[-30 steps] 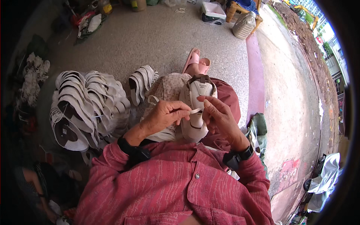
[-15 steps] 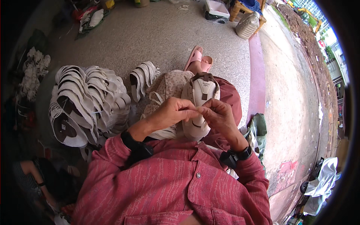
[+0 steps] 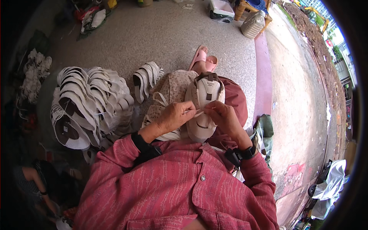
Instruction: The recorder is lacing a white shoe while sitting on the floor among many other shoe components.
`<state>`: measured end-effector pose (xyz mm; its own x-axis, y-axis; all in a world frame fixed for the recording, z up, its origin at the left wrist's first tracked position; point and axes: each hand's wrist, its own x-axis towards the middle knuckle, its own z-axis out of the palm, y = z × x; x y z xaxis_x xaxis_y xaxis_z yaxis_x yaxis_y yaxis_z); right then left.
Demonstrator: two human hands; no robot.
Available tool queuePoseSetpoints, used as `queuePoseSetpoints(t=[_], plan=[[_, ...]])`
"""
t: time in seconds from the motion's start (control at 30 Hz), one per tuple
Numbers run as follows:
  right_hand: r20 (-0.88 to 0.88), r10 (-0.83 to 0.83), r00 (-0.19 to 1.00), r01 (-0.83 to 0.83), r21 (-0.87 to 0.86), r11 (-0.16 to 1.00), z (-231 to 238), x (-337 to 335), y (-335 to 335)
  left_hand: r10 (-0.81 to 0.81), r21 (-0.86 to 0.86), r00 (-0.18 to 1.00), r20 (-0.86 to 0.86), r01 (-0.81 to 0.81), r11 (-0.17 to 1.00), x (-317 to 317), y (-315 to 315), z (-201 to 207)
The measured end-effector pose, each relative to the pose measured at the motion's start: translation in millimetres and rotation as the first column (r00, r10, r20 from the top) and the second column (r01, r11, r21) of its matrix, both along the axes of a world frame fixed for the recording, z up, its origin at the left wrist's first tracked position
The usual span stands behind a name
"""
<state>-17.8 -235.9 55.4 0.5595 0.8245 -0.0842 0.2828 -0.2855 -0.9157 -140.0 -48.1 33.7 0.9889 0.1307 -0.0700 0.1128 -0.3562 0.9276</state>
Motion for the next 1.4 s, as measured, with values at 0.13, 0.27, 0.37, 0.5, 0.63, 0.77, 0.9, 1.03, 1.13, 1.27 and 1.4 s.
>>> queuePoseSetpoints(t=[0.13,0.27,0.37,0.5,0.63,0.77,0.9,1.03,1.13,1.27,1.4], plan=[[0.017,0.003,1.000,-0.003,0.036,0.999,-10,1,-2,0.005,0.019,0.998,0.060,-0.006,1.000,2,0,-4],[-0.065,-0.013,0.998,0.013,0.013,1.000,-8,1,-1,0.026,0.111,0.992,0.122,-0.039,0.993,5,-7,-3],[-0.080,-0.012,0.997,0.015,0.034,0.999,-10,2,-2,0.045,0.169,0.987,0.155,-0.071,0.983,11,-10,-7],[-0.040,-0.021,0.999,0.021,0.008,1.000,-1,-1,3,0.096,0.243,0.971,0.220,-0.150,0.958,17,-15,-10],[0.029,0.050,0.998,-0.048,-0.049,0.998,10,11,2,-0.131,0.592,0.910,0.392,-0.141,0.793,14,2,6],[0.203,0.108,0.973,-0.118,0.037,0.992,22,16,12,-0.239,0.669,0.794,0.559,-0.262,0.696,23,12,31],[0.227,0.255,0.940,-0.244,-0.075,0.967,26,22,22,-0.470,0.780,0.807,0.359,0.018,0.626,33,26,36],[0.299,0.313,0.901,-0.303,-0.083,0.949,20,31,20,-0.522,0.775,0.811,0.265,0.142,0.615,40,30,36],[0.275,0.299,0.914,-0.310,-0.002,0.951,19,29,20,-0.517,0.779,0.818,0.253,0.145,0.611,38,31,30],[0.256,0.309,0.916,-0.323,0.013,0.946,16,31,20,-0.455,0.629,0.848,0.270,0.202,0.751,42,28,31],[0.173,0.290,0.941,-0.297,0.019,0.955,12,35,19,-0.452,0.490,0.857,0.250,0.290,0.822,51,27,43]])
